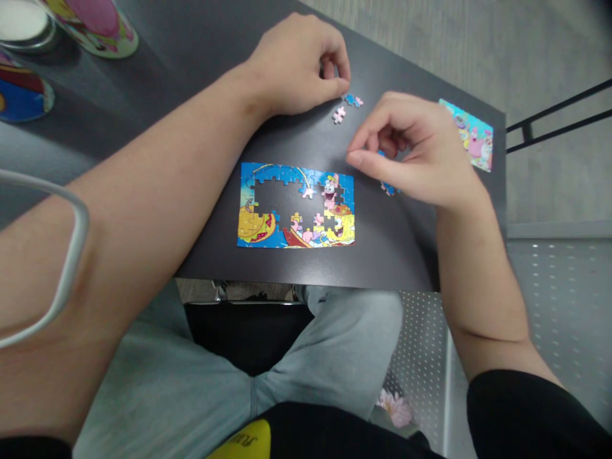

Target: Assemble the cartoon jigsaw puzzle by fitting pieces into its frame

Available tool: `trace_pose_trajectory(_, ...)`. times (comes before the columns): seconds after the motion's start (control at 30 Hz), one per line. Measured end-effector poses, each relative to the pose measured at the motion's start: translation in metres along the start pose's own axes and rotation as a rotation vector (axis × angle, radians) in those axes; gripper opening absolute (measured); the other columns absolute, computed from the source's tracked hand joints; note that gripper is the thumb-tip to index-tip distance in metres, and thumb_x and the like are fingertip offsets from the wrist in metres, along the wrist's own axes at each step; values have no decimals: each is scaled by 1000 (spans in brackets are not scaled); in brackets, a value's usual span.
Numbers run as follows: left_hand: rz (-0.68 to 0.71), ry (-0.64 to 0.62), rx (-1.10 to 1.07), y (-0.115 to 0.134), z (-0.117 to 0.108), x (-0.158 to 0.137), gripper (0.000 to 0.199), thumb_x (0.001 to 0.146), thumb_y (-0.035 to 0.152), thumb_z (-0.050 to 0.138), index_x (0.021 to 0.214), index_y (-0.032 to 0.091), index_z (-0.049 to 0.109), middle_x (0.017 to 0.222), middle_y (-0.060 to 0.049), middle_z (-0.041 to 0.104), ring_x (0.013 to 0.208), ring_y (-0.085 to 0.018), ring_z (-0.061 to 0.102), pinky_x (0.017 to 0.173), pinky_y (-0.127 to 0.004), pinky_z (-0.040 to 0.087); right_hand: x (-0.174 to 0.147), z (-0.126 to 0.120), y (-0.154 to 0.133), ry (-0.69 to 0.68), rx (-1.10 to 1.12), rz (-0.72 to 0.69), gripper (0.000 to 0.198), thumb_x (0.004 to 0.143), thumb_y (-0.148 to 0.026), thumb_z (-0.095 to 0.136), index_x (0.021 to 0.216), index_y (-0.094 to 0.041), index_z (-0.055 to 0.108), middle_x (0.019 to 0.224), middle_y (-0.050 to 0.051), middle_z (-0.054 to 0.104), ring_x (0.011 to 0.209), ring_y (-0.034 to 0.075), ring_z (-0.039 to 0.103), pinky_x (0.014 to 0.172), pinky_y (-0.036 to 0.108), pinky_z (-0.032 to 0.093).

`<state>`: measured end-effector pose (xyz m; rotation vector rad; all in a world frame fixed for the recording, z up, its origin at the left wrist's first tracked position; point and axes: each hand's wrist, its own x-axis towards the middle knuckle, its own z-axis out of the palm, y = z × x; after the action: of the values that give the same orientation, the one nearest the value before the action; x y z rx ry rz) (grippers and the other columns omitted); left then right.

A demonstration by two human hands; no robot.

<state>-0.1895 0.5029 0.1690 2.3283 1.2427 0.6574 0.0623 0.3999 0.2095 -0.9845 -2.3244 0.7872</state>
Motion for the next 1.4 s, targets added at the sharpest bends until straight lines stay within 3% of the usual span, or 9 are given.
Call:
trace_pose_trajectory(0.13,-15,-53,1,-2,-7,-2,51,117,51,75,146,14,95,123,-4,88,96,-15,67,98,-40,51,4,-15,36,342,-27,103,75,97,-105,95,100,-31,83,81,3,61,75,23,43,70,46,34)
trace_pose_trajectory(0.2,-56,-38,-13,-7,-7,-1,45,113,54,81,138,21,96,116,2,86,95,-15,63,95,-41,50,4,-27,57,488,-26,110,78,94,-108,94,100,-32,80,78,2,59,76,24,44,72,47,35)
trace_pose_trajectory(0.27,-58,-52,1,-14,-3,2,41,111,54,80,136,25,96,115,3,86,95,-16,62,90,-42,48,3,-39,74,522,-58,153,79,95,-110,90,103,-32,78,80,2,59,77,25,46,74,47,39)
trace_pose_trajectory(0.4,-9,28,-33,-29,5,8,33,101,60,82,117,36,97,104,-2,87,93,-25,70,82,-46,46,-3,-57,85,403,-195,285,70,103,-101,84,107,-31,82,94,6,66,85,28,57,83,47,48)
trace_pose_trajectory(0.57,22,43,-66,-38,8,10,27,97,58,82,106,37,95,94,-3,84,83,-26,71,81,-48,50,-6,-57,79,223,-145,379,57,93,-84,98,100,-29,82,93,6,74,81,26,59,82,46,49)
trace_pose_trajectory(0.77,55,68,-101,-45,12,11,27,94,60,85,106,38,96,86,-1,83,82,-26,71,87,-48,58,-14,-74,82,208,-203,459,30,90,-56,91,95,-28,83,86,5,75,82,26,63,84,46,47)
trace_pose_trajectory(0.97,17,18,-77,-38,5,7,33,89,58,89,114,39,99,102,-1,89,87,-26,72,85,-48,56,-32,-106,79,47,-155,582,49,79,-67,107,101,-26,91,94,5,79,82,23,57,78,44,41)
trace_pose_trajectory(1.17,100,-86,-115,-34,-5,1,40,82,65,93,114,42,101,123,-3,85,98,-27,71,93,-49,54,-29,-102,76,-95,-174,647,67,72,-83,114,101,-26,94,93,5,79,87,26,64,83,46,44)
trace_pose_trajectory(1.4,85,-119,-97,-36,-6,1,40,88,71,95,115,43,100,131,-2,83,104,-26,70,100,-47,54,-27,-97,80,-105,-141,574,50,80,-72,111,96,-27,94,94,8,85,89,28,69,83,46,51)
